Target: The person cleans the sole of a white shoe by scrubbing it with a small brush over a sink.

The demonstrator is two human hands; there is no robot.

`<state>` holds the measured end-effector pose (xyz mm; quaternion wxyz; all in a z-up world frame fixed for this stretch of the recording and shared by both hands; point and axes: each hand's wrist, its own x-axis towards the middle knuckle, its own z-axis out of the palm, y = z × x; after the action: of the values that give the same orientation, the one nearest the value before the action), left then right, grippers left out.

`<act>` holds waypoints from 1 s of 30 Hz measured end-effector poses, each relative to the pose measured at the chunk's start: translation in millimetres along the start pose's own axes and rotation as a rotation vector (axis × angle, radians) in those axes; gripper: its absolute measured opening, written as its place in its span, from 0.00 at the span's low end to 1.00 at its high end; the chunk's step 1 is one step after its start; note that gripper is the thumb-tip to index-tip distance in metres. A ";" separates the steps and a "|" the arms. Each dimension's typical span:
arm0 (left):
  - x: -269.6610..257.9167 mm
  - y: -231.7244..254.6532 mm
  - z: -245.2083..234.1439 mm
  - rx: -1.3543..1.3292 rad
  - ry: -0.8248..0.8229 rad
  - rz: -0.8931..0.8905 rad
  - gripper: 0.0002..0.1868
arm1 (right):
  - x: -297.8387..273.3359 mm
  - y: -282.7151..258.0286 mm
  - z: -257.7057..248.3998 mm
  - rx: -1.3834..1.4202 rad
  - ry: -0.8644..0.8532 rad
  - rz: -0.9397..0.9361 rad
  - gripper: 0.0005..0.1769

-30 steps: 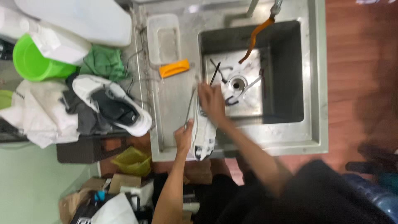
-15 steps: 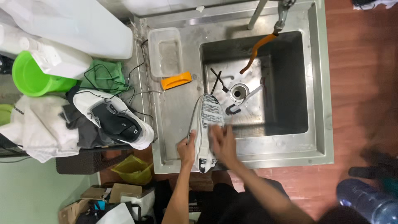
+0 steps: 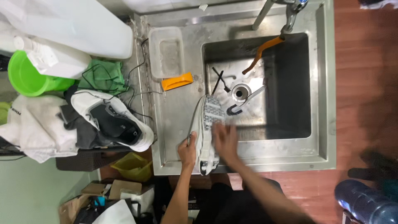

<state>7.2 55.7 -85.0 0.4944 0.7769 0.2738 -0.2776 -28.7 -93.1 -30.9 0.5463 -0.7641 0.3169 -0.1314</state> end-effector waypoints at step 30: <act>17.9 -39.0 5.7 0.032 0.019 0.115 0.24 | 125.9 -17.3 43.3 0.036 0.165 -0.243 0.19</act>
<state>-8.5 67.3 -123.6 0.4945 0.8018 0.2288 -0.2455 97.2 -136.1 -49.3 0.5122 -0.7735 0.2634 -0.2645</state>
